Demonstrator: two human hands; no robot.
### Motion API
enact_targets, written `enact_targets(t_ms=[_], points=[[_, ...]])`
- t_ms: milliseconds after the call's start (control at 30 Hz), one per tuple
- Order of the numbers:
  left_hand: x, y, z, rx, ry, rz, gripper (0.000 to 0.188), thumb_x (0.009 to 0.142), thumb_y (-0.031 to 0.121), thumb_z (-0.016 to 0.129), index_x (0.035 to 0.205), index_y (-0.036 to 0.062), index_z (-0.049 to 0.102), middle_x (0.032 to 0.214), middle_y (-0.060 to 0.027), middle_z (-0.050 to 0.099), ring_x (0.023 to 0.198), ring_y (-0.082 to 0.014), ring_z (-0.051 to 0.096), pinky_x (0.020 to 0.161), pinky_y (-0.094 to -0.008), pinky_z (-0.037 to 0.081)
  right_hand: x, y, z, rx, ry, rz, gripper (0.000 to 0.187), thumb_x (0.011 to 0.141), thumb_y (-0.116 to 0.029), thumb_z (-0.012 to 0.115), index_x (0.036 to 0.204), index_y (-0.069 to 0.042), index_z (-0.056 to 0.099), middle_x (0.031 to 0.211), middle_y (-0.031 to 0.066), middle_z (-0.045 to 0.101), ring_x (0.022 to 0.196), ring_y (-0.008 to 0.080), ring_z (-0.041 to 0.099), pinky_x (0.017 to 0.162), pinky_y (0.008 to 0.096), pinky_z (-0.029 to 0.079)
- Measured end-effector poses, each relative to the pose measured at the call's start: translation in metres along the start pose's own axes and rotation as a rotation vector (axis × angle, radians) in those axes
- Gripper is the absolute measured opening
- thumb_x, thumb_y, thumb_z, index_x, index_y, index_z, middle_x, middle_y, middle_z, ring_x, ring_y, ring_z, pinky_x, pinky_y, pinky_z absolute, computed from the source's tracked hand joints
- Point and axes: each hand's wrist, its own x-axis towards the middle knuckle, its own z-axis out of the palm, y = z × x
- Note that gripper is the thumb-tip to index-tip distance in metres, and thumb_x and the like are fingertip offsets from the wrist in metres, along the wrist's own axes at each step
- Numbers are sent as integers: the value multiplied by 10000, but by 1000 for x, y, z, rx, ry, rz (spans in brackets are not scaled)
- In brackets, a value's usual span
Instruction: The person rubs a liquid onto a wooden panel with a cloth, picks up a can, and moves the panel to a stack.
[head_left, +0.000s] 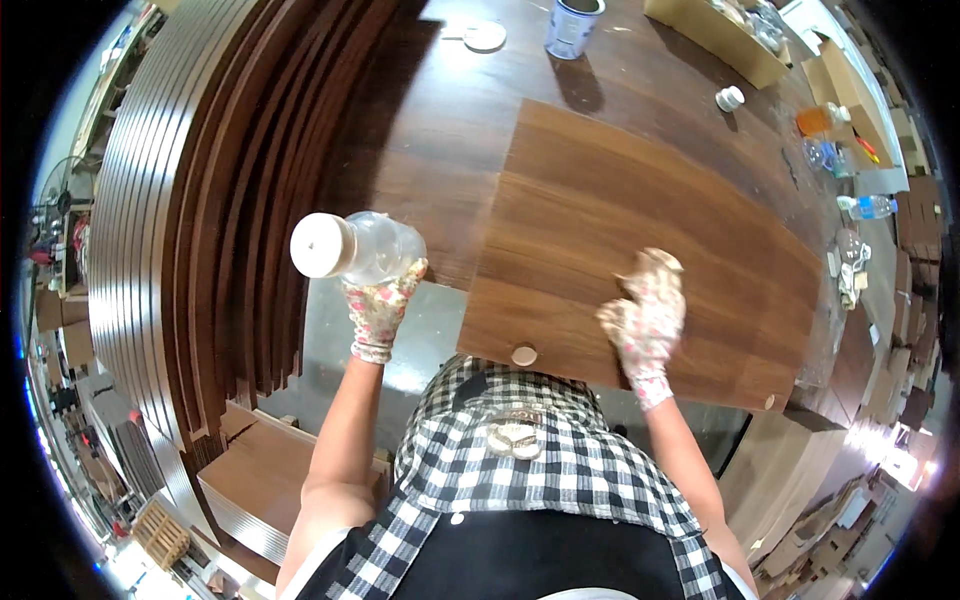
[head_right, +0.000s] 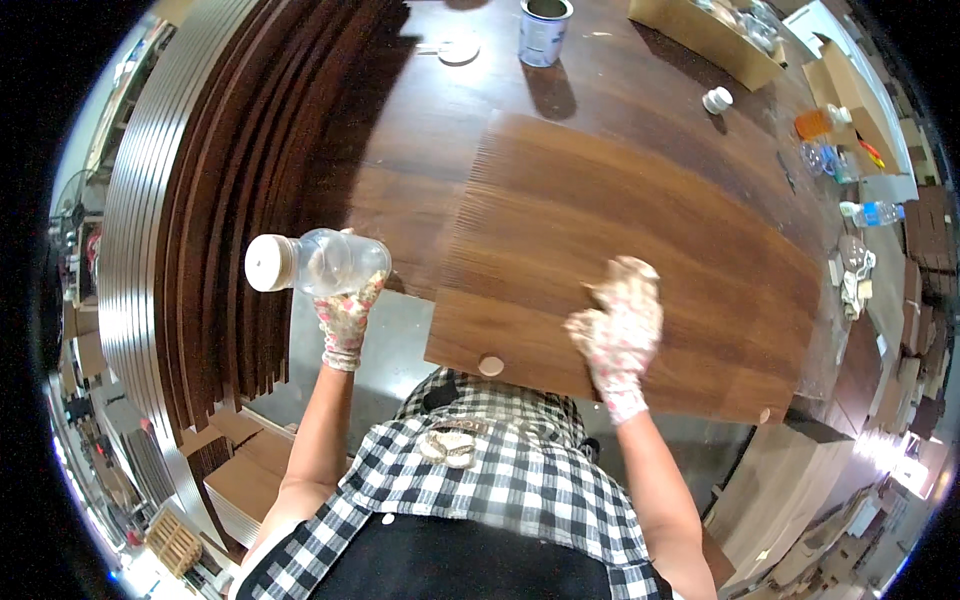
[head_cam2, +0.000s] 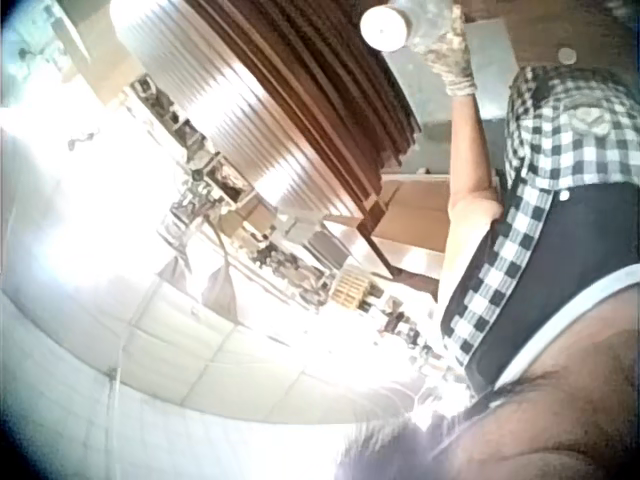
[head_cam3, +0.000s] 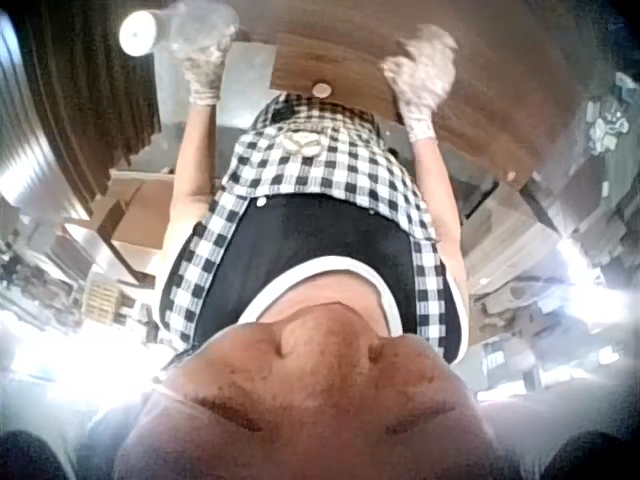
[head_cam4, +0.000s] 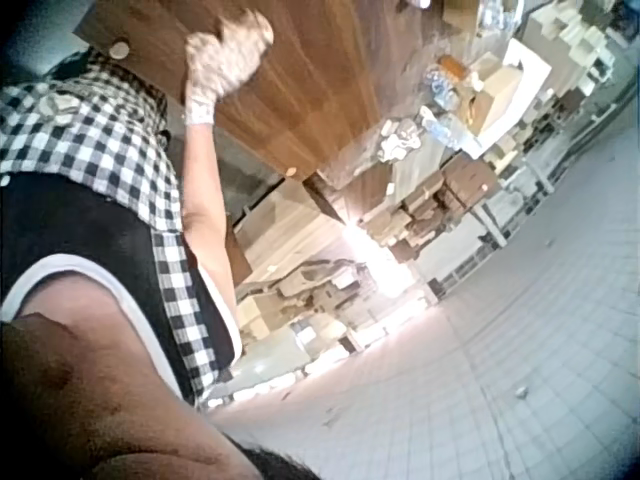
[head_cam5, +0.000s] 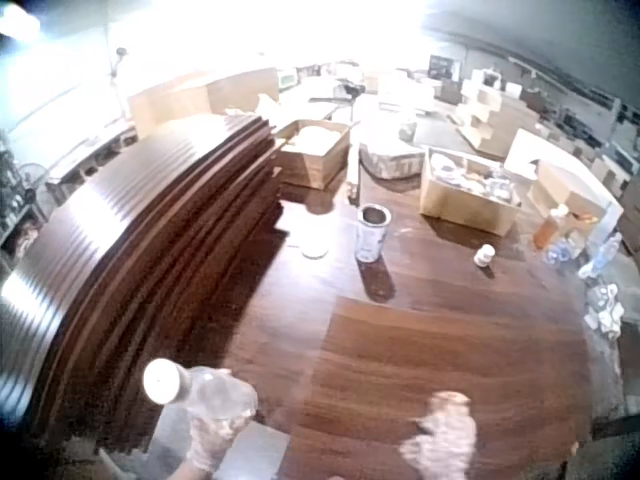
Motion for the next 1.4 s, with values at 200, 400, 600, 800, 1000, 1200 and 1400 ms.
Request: enact_targets(t_ms=[200,400,600,800,1000,1200,1400], points=[[12,12,30,318,-253,20,831,758,51,800,1422,86,301,1391,-145,448,1242,-297,489,984,-466,504,26,-103,46,73,-130,-507,612,750,-354,691,1299,-121,553,1371,83,535,1303,307,461,1074,439,372],[-8,22,17,152,-64,-131,650,699,51,846,1266,8,531,1224,-109,601,1087,-214,605,918,-351,521,23,44,-15,69,110,-79,414,689,-313,756,1034,-96,682,1252,130,601,1252,294,506,1049,450,395],[6,64,61,104,-162,-112,732,697,67,848,1326,33,476,1288,-104,554,1138,-218,571,964,-353,495,139,99,-43,-405,372,-13,405,762,-386,687,1085,-142,675,1236,99,599,1183,297,521,973,413,454],[36,78,100,-11,-186,27,778,694,80,853,1357,50,446,1313,-93,530,1150,-205,557,975,-355,491,171,-39,8,-147,473,-227,430,752,-424,658,1106,-181,673,1256,50,584,1236,259,488,1004,435,422],[63,50,123,-184,-207,-76,786,665,75,863,1337,57,456,1276,-72,544,1101,-185,570,949,-341,501,138,76,-66,-193,196,209,461,745,-375,654,1145,-148,669,1263,100,601,1182,279,552,975,423,468],[84,46,197,-386,-397,-121,764,729,145,845,1362,95,419,1293,-136,536,1132,-250,567,944,-432,536,-9,286,-111,-114,586,534,387,749,-220,700,1103,-66,662,1255,126,585,1195,302,520,1013,378,441],[158,25,318,-209,-426,-126,728,686,105,869,1288,22,469,1176,-90,577,1048,-217,596,887,-366,543,-16,334,-125,-463,563,590,588,824,-285,634,1335,-31,494,1337,150,517,1260,314,480,1021,406,416]])
